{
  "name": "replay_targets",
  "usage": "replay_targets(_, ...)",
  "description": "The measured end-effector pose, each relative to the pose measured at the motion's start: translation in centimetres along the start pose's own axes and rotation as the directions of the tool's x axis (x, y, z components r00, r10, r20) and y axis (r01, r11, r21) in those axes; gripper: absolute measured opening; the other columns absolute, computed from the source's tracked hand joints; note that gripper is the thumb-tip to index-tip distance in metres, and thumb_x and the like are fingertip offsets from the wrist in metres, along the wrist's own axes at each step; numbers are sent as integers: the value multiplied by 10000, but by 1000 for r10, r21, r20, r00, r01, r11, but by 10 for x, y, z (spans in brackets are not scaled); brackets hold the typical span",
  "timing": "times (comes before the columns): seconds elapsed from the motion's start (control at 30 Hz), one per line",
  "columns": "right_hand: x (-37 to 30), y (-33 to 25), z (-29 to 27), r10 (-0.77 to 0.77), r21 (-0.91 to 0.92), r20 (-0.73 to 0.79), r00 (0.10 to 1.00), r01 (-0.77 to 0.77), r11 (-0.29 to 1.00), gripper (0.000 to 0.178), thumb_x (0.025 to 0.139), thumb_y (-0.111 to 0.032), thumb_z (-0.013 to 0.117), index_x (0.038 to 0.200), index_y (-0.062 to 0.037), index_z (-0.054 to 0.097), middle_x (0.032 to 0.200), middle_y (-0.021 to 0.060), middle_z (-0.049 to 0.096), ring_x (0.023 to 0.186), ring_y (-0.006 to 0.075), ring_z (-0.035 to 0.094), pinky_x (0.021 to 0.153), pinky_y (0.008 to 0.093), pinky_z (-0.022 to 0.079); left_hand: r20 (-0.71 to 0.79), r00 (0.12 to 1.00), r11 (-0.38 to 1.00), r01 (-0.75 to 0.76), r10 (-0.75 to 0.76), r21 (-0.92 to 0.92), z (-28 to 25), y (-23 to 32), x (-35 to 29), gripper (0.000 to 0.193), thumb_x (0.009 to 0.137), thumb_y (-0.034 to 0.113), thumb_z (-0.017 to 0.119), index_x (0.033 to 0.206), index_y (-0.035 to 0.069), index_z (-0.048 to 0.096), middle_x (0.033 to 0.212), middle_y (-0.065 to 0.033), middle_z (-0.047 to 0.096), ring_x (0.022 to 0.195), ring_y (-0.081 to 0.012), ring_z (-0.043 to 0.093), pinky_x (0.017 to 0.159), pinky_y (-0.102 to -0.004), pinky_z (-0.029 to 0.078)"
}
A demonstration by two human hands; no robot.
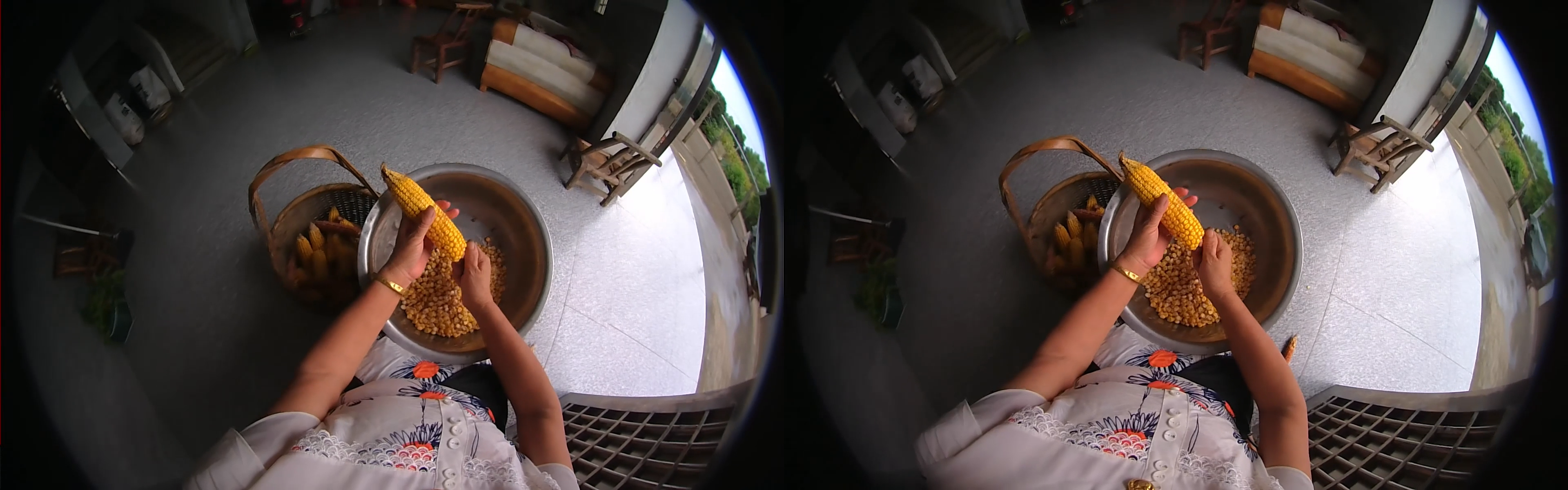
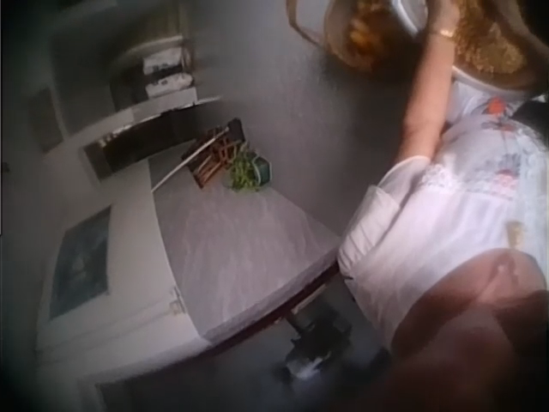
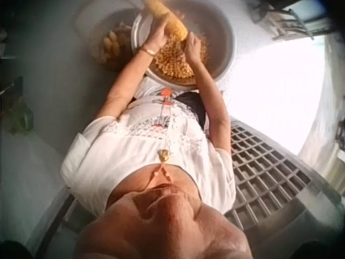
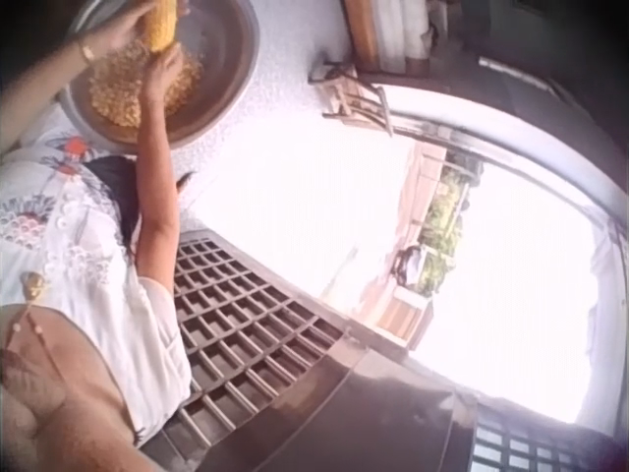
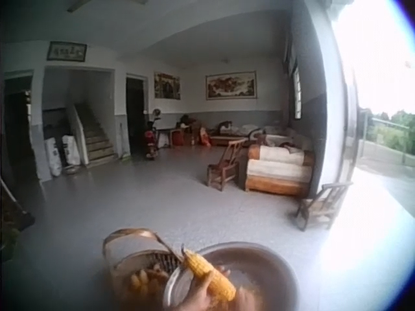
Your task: The person shells corn by stripping kernels off corn cobs into a metal bowl by hand.
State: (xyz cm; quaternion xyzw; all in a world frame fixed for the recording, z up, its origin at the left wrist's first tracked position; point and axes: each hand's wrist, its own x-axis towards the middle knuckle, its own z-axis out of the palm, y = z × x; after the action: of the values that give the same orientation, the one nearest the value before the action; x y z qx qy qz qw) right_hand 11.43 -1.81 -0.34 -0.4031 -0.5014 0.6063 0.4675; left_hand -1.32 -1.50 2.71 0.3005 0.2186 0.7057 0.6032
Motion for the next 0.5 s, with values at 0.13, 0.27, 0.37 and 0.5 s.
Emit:
replay_targets(0.13, -2, -10, 4, 92, 193, -30, 995, -84, 978, 299, 900, -320, 367, 731, -82, 430, 539, -20, 396, 423, 60, 353, 373, 208, 281, -7, 1000, 998, 6, -7, -68, 4, 3, -2, 400, 777, 304, 598, 1052, 55, 449, 1007, -72, 514, 1013, -228, 492, 792, -351, 457)
replay_targets(0.27, 1, -10, 0, 130, 399, 153, 980, -181, 899, 345, 884, -403, 358, 743, -96, 427, 558, -12, 411, 440, 65, 342, 385, 196, 263, -55, 998, 987, 31, -40, -159, -2, 4, -2, 393, 782, 312, 588, 1048, 56, 455, 1015, -71, 517, 1023, -235, 488, 823, -362, 437)
replay_targets(0.37, -2, -16, 2, 110, 407, 242, 964, -204, 891, 438, 873, -482, 310, 708, -94, 429, 543, -10, 402, 434, 76, 333, 389, 197, 244, -67, 996, 976, 42, -57, -214, -6, 3, 1, 388, 780, 291, 594, 1061, 72, 441, 1015, -73, 517, 1022, -248, 488, 856, -380, 411)
replay_targets(0.5, -4, -14, 2, 134, 229, 267, 954, -198, 953, 459, 880, -453, 322, 614, -90, 412, 503, -12, 369, 419, 79, 306, 388, 212, 237, -8, 996, 968, 85, -89, -236, -8, 2, 2, 400, 766, 240, 617, 1086, 105, 417, 1010, -86, 513, 1020, -276, 485, 896, -413, 380)
